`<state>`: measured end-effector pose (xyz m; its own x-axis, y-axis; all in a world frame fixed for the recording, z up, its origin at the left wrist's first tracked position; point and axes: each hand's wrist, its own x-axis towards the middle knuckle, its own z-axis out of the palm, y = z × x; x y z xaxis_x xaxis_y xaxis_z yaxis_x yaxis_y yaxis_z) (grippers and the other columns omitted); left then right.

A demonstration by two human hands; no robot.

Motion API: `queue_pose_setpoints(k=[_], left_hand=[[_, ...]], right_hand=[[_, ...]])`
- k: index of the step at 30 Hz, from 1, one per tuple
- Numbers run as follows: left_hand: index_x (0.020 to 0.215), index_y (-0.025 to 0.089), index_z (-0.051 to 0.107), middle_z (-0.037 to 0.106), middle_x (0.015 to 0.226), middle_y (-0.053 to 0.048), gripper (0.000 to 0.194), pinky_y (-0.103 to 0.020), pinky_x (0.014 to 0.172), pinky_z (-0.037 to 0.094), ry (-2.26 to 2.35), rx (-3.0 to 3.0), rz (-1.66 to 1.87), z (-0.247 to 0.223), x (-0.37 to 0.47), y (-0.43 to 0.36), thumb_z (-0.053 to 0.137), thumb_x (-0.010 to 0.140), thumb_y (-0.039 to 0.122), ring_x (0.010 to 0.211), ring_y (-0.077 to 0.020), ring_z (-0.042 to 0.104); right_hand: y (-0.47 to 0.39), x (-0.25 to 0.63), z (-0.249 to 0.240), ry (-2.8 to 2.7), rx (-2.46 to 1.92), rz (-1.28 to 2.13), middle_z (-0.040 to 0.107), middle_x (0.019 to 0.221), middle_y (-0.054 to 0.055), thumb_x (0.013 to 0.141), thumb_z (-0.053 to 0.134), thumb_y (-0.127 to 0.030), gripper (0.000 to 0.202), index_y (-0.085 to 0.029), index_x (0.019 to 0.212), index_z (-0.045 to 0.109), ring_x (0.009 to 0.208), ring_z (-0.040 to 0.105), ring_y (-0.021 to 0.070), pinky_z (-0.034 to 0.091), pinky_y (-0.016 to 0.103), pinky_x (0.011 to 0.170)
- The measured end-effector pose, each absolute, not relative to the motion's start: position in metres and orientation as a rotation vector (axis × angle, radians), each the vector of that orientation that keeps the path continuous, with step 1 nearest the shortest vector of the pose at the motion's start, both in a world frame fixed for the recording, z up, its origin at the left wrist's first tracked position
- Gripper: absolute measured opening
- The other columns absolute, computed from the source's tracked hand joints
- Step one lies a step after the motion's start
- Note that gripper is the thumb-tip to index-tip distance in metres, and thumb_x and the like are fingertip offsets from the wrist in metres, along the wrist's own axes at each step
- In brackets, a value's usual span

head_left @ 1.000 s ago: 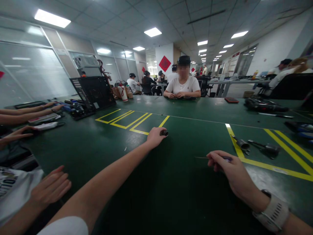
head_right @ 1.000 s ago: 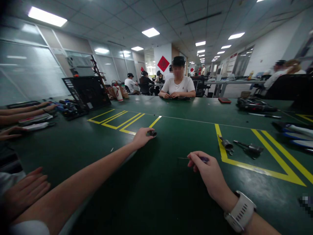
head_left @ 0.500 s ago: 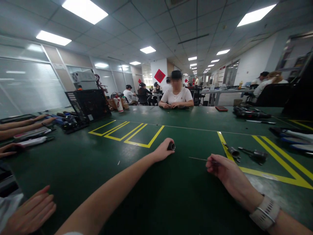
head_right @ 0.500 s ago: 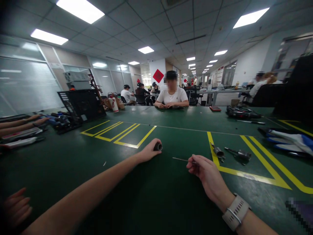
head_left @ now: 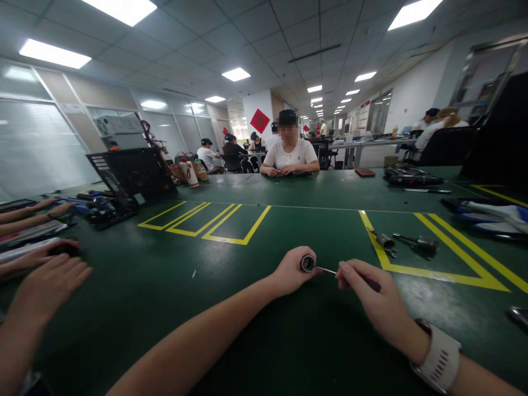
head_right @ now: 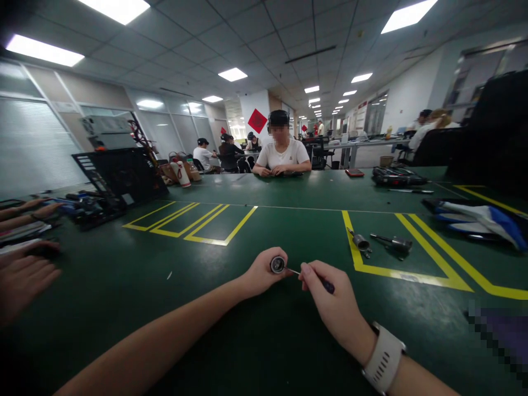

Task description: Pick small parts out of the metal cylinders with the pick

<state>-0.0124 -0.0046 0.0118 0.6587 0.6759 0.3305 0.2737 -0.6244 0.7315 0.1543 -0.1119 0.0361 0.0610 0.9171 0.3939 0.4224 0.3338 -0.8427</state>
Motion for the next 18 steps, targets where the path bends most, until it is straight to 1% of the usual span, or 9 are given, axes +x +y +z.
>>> queue_pose_setpoints(k=[3, 6, 10, 13, 16, 18], left_hand=[[0.072, 0.016, 0.049, 0.049, 0.071, 0.003, 0.019, -0.025, 0.066, 0.039, 0.736, 2.258, 0.814, 0.012, -0.011, -0.009, 0.067, 0.071, 0.024, 0.069, -0.0117, 0.047], [0.069, 0.016, 0.049, 0.049, 0.070, 0.002, 0.017, -0.025, 0.064, 0.038, 0.758, 2.308, 0.836, 0.014, -0.011, -0.011, 0.065, 0.070, 0.021, 0.067, -0.0118, 0.046], [0.069, 0.016, 0.049, 0.049, 0.070, 0.002, 0.016, -0.025, 0.063, 0.038, 0.743, 2.298, 0.852, 0.017, -0.013, -0.013, 0.063, 0.072, 0.022, 0.068, -0.0120, 0.046], [0.069, 0.016, 0.048, 0.048, 0.070, 0.002, 0.017, -0.024, 0.063, 0.039, 0.723, 2.251, 0.851, 0.017, -0.014, -0.013, 0.063, 0.072, 0.024, 0.068, -0.0117, 0.046], [0.069, 0.016, 0.048, 0.047, 0.069, 0.002, 0.020, -0.023, 0.062, 0.039, 0.687, 2.210, 0.872, 0.014, -0.014, -0.011, 0.064, 0.073, 0.027, 0.067, -0.0113, 0.046], [0.069, 0.016, 0.048, 0.048, 0.069, 0.002, 0.020, -0.023, 0.063, 0.039, 0.682, 2.210, 0.874, 0.012, -0.014, -0.010, 0.064, 0.073, 0.028, 0.067, -0.0113, 0.046]], right_hand=[[-0.117, 0.146, 0.041, -1.699, -1.267, 0.409, 0.056, 0.060, 0.001, 0.088, 0.043, -0.038, 0.036, -0.018, 0.061, 0.056, 0.057, 0.054, 0.0156, 0.039, 0.029, 0.054], [-0.119, 0.141, 0.043, -1.750, -1.277, 0.386, 0.055, 0.058, 0.001, 0.089, 0.042, -0.037, 0.036, -0.019, 0.060, 0.055, 0.056, 0.053, 0.0150, 0.038, 0.028, 0.054], [-0.116, 0.144, 0.038, -1.530, -1.296, 0.713, 0.058, 0.060, 0.001, 0.088, 0.043, -0.043, 0.038, -0.018, 0.064, 0.060, 0.060, 0.054, 0.0161, 0.040, 0.030, 0.056], [-0.112, 0.146, 0.032, -1.252, -1.224, 0.966, 0.060, 0.062, 0.002, 0.084, 0.049, -0.047, 0.037, -0.017, 0.067, 0.062, 0.063, 0.053, 0.0165, 0.041, 0.031, 0.060], [-0.110, 0.144, 0.030, -1.049, -1.144, 1.105, 0.059, 0.063, 0.002, 0.078, 0.056, -0.048, 0.035, -0.016, 0.067, 0.063, 0.061, 0.052, 0.0162, 0.041, 0.031, 0.059], [-0.110, 0.143, 0.030, -1.014, -1.134, 1.112, 0.060, 0.064, 0.003, 0.078, 0.057, -0.048, 0.034, -0.016, 0.067, 0.062, 0.062, 0.052, 0.0164, 0.041, 0.031, 0.059]])
